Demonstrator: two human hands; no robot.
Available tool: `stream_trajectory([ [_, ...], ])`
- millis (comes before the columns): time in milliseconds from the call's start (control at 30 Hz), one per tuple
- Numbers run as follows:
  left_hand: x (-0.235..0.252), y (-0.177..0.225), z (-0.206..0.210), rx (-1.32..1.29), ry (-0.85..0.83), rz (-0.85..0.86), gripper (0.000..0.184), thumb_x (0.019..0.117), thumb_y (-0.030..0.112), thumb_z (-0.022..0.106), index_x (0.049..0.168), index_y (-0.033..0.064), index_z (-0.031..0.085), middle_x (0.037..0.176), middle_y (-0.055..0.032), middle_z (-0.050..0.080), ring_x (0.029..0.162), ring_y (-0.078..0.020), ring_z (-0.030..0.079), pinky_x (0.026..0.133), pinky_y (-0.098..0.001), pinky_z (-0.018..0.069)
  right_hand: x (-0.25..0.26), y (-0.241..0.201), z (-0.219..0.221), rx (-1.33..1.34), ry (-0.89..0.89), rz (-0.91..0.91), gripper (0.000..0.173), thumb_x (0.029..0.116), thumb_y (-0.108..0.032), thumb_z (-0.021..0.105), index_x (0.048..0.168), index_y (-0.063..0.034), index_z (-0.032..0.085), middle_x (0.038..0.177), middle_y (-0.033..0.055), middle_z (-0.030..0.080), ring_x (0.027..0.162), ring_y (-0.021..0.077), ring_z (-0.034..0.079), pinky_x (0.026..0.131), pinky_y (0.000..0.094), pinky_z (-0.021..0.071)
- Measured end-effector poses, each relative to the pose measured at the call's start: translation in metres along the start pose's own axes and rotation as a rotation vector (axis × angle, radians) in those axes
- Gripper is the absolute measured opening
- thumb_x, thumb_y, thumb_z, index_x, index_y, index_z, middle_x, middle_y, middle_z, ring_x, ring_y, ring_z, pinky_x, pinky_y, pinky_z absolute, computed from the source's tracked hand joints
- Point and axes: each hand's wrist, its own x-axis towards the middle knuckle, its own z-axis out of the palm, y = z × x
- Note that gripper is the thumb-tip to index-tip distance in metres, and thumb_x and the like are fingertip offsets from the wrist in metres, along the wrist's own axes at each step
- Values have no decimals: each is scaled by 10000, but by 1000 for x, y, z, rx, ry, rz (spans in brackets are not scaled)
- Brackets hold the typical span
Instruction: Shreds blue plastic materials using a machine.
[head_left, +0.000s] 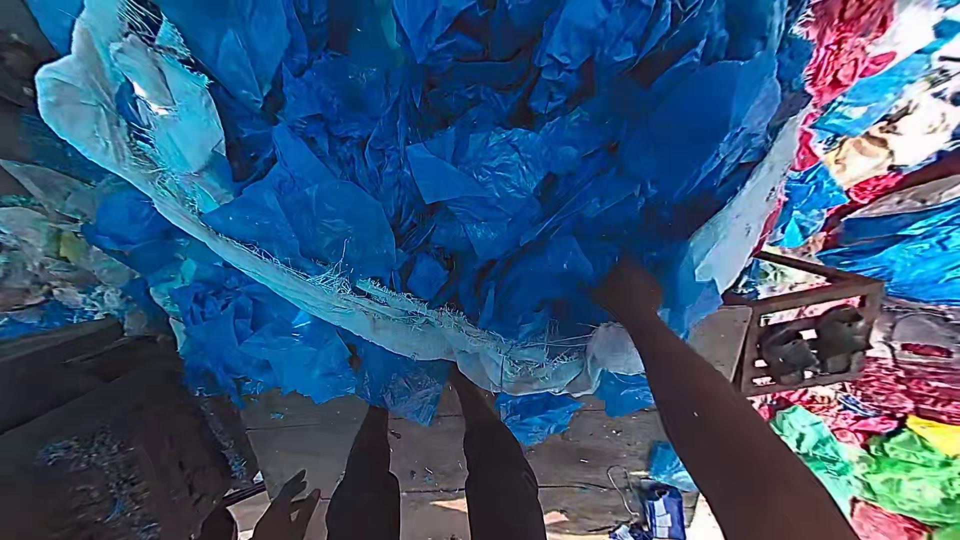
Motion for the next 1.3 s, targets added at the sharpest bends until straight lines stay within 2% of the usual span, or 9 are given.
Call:
stream_trajectory([
  [267, 93, 364, 98, 169, 73, 708, 1161, 724, 695, 799, 1613, 120, 323, 1664, -169, 306, 1504, -341, 365, 1165, -539, 386, -46, 19, 25, 143, -132, 84, 838, 926, -333, 712, 1551, 41, 297, 1283, 333, 617, 1181, 494, 622, 952, 667, 478],
  [433, 132, 497, 180, 230, 61, 549, 1407, 608, 524, 957, 1666, 236, 77, 1712, -209, -93, 1532, -534, 112, 961, -835, 351, -33, 25, 40, 208, -140, 128, 843, 918, -334, 711, 1568, 0, 289, 1258, 297, 641, 1175, 457, 634, 963, 624, 487],
  [533, 166, 498, 201, 288, 60, 489, 1285, 663, 405, 955, 1657, 293, 149, 1717, -194, -82, 1497, -569, 193, 891, -824, 412, -22, 35, 50, 292, -147, 83, 957, 922, -526, 695, 1570, -7, 219, 1221, 306, 641, 1143, 472, 641, 949, 652, 491],
  [633, 191, 468, 198, 319, 74, 522, 999, 795, 232, 855, 1623, 269, 297, 1671, -237, 197, 1406, -545, 383, 892, -755, 477, -23, 29, 57, 307, -79, 43, 1046, 839, -728, 680, 1506, -4, 327, 1208, 286, 654, 1135, 455, 650, 946, 644, 496],
  [833, 198, 434, 169, 321, 49, 664, 491, 956, 178, 666, 1381, -53, 579, 1365, -317, 591, 1306, -472, 545, 1086, -630, 409, -22, 6, 40, 108, 324, -204, 853, 819, -527, 807, 1429, -6, 515, 1185, 335, 606, 1049, 513, 632, 839, 654, 503],
  [1000, 151, 432, 114, 444, -58, 656, 498, 1029, 253, 551, 1424, -50, 542, 1435, -310, 544, 1355, -469, 504, 1129, -586, 378, 32, -39, -28, -56, 397, -476, 1076, 723, -218, 925, 1614, -184, 322, 1495, 349, 367, 1118, 613, 541, 700, 702, 501],
  [1133, 178, 449, 76, 472, 56, 578, 460, 941, 173, 698, 1336, -41, 599, 1285, -291, 629, 1213, -464, 606, 976, -625, 498, 87, -75, -51, -187, 280, -478, 1373, 561, -149, 1000, 1655, -296, 184, 1700, 252, -19, 1207, 667, 468, 665, 726, 516],
  [1233, 237, 457, 67, 270, 268, 644, 812, 840, 224, 819, 1512, 79, 387, 1247, -287, 639, 1111, -481, 657, 868, -661, 545, 124, -76, -35, -259, 216, -483, 1372, 534, -218, 1011, 1646, -281, 209, 1646, 328, 154, 1260, 689, 424, 714, 777, 502],
  [1300, 266, 461, 59, 92, 354, 666, 1163, 724, 267, 925, 1616, 117, 195, 1456, -319, 476, 1200, -489, 603, 925, -643, 539, 141, -74, -21, -300, 172, -500, 1351, 528, -287, 1019, 1633, -274, 243, 1558, 377, 294, 1214, 689, 457, 722, 797, 479],
])
